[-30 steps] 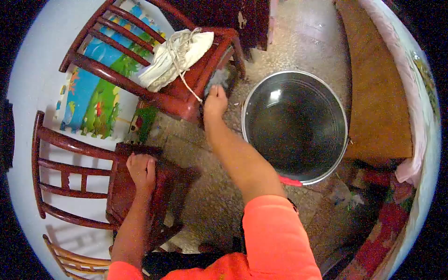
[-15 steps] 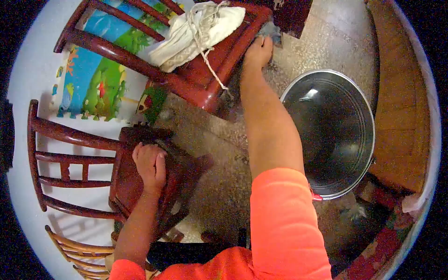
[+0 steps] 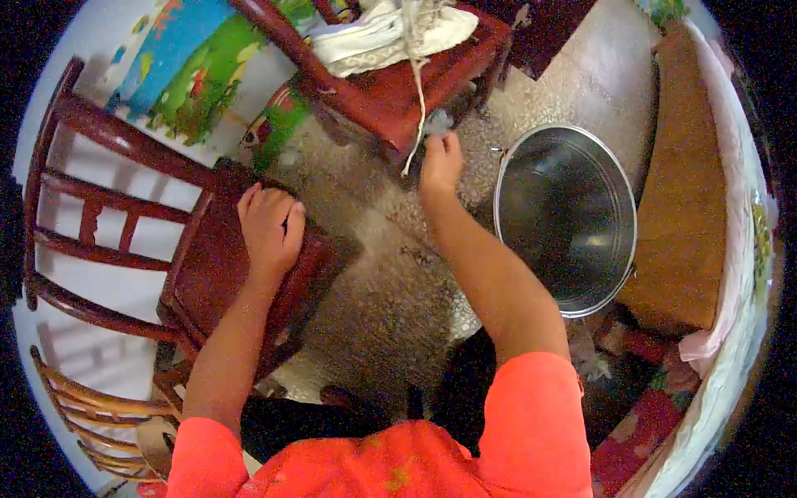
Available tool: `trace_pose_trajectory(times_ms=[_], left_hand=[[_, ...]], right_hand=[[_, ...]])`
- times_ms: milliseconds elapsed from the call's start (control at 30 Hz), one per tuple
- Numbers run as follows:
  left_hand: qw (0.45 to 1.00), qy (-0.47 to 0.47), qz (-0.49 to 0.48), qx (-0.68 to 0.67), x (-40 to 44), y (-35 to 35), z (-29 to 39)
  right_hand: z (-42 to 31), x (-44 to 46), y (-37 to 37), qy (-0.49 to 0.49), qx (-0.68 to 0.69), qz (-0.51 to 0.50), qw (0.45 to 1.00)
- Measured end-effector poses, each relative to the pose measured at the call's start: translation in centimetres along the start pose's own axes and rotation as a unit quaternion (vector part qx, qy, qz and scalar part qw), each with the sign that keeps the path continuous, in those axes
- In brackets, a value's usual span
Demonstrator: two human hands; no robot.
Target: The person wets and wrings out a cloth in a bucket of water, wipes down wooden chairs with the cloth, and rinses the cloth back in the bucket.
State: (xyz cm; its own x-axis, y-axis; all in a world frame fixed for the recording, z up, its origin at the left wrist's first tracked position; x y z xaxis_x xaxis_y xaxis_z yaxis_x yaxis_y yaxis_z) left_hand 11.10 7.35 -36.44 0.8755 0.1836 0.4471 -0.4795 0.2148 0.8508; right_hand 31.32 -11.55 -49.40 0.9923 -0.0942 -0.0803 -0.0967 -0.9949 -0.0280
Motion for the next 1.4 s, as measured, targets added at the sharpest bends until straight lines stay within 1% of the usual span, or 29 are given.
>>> trace_pose_trajectory(times_ms=[100, 133, 167, 233, 300, 367, 400, 433, 467, 500, 567, 633, 700, 733, 800, 833, 900, 933, 967, 1033, 1067, 1133, 1167, 1200, 1233, 1267, 1300, 1367, 1400], left_hand=[[1.0, 0.008, 0.027, -0.006, -0.1, 0.0, -0.4], [1.0, 0.01, 0.015, -0.008, -0.1, 0.1, -0.4], [1.0, 0.015, 0.003, -0.012, -0.1, 0.1, -0.4], [0.999, 0.027, 0.008, -0.022, -0.1, 0.3, -0.5], [0.999, 0.037, 0.011, -0.029, 0.0, 0.3, -0.7], [0.998, 0.031, 0.019, -0.052, -0.2, 0.2, -0.6], [0.997, 0.046, 0.023, -0.053, -0.3, 0.2, -0.8], [0.997, 0.037, 0.028, -0.058, -0.4, 0.1, -0.8], [0.997, 0.028, 0.036, -0.062, -0.4, 0.1, -0.9], [0.996, 0.042, 0.043, -0.061, -0.3, 0.2, -1.0], [0.997, 0.039, 0.017, -0.06, -0.3, 0.1, -0.8], [0.998, 0.041, 0.013, -0.056, -0.3, 0.1, -0.7], [0.999, 0.032, 0.01, -0.039, 0.0, 0.3, -1.1], [0.998, 0.036, 0.009, -0.05, 0.0, 0.3, -1.1], [0.996, 0.049, 0.012, -0.072, -0.3, 0.2, -1.1], [0.995, 0.059, 0.01, -0.074, -0.5, 0.0, -1.0], [0.996, 0.056, -0.004, -0.067, -0.3, 0.1, -1.2], [0.996, 0.059, 0.006, -0.064, -0.2, 0.2, -1.5], [0.996, 0.05, 0.025, -0.076, -0.4, 0.1, -1.5], [0.993, 0.048, 0.048, -0.095, -0.6, 0.0, -1.4], [0.993, 0.045, 0.051, -0.098, -0.7, 0.0, -1.4], [0.992, 0.049, 0.06, -0.102, -0.8, 0.1, -1.4], [0.99, 0.045, 0.073, -0.114, -0.8, 0.1, -1.5], [0.988, 0.04, 0.085, -0.125, -0.8, 0.1, -1.5], [0.987, 0.043, 0.093, -0.125, -0.8, 0.3, -1.6], [0.987, 0.04, 0.092, -0.127, -0.9, 0.3, -1.6], [0.987, 0.038, 0.09, -0.13, -1.0, 0.1, -1.5], [0.985, 0.043, 0.094, -0.137, -1.0, -0.1, -1.6], [0.985, 0.043, 0.092, -0.142, -1.0, -0.1, -1.7]], right_hand=[[1.4, -1.8, 0.4, -0.031, 0.013, 0.01, 0.999], [-0.8, -3.9, 0.1, -0.086, 0.083, -0.014, 0.993], [-0.6, -4.7, 0.6, -0.083, 0.072, -0.024, 0.994], [-0.6, -5.3, 1.3, -0.008, -0.075, -0.07, 0.995], [-1.8, -6.1, 1.0, -0.004, -0.081, -0.096, 0.992], [-4.0, -6.9, 0.1, 0.047, 0.068, -0.071, 0.994], [-3.4, -6.7, -0.1, 0.045, 0.059, -0.083, 0.994], [-3.1, -6.2, 0.3, 0.134, -0.061, -0.042, 0.988], [-2.8, -5.7, 0.2, 0.226, -0.175, -0.002, 0.958], [-1.5, -5.0, -0.3, 0.232, -0.179, -0.016, 0.956], [2.6, -4.6, -0.6, 0.202, -0.057, -0.028, 0.977], [8.1, -5.1, -0.1, 0.233, -0.096, -0.023, 0.967], [14.1, -4.9, -0.3, 0.046, -0.082, 0.029, 0.995], [14.5, -4.8, -0.9, 0.042, -0.077, 0.023, 0.996], [13.8, -4.7, -0.3, 0.149, -0.185, -0.018, 0.971], [14.2, -4.5, 0.5, 0.147, -0.191, -0.026, 0.97], [16.5, -3.6, -0.1, -0.094, -0.095, -0.117, 0.984], [12.0, -5.3, -1.3, -0.059, -0.161, -0.08, 0.982], [11.9, -5.0, -1.5, -0.051, -0.163, -0.087, 0.981], [12.6, -4.3, -0.6, -0.095, -0.317, -0.088, 0.939], [10.7, -4.9, -0.5, -0.091, -0.324, -0.089, 0.937], [1.8, -8.2, -4.1, 0.119, -0.222, -0.265, 0.931], [-2.3, -8.7, -5.4, 0.299, -0.288, -0.284, 0.864], [-6.2, -9.3, -6.7, 0.468, -0.34, -0.289, 0.763], [-10.6, -10.2, -8.5, 0.55, -0.339, -0.291, 0.705], [-14.1, -11.1, -10.3, 0.603, -0.427, -0.286, 0.611], [-15.9, -10.8, -11.3, 0.607, -0.428, -0.29, 0.604], [-15.6, -9.2, -13.2, 0.518, -0.668, -0.356, 0.399], [-14.4, -8.3, -12.4, 0.608, -0.617, -0.353, 0.354]])
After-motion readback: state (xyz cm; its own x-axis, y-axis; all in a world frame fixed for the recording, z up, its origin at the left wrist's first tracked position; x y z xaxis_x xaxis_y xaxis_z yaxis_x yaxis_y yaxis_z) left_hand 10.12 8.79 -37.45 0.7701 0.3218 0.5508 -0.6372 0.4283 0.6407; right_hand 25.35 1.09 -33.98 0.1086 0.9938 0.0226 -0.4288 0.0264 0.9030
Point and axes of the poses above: each hand's wrist, its own x-axis towards the middle knuckle, its own y-axis out of the back of the hand, z = x × y, the point moved 5 cm from there along x, towards the middle knuckle, and after that the axes turned 1 degree about -z, right-handed, at the moved point
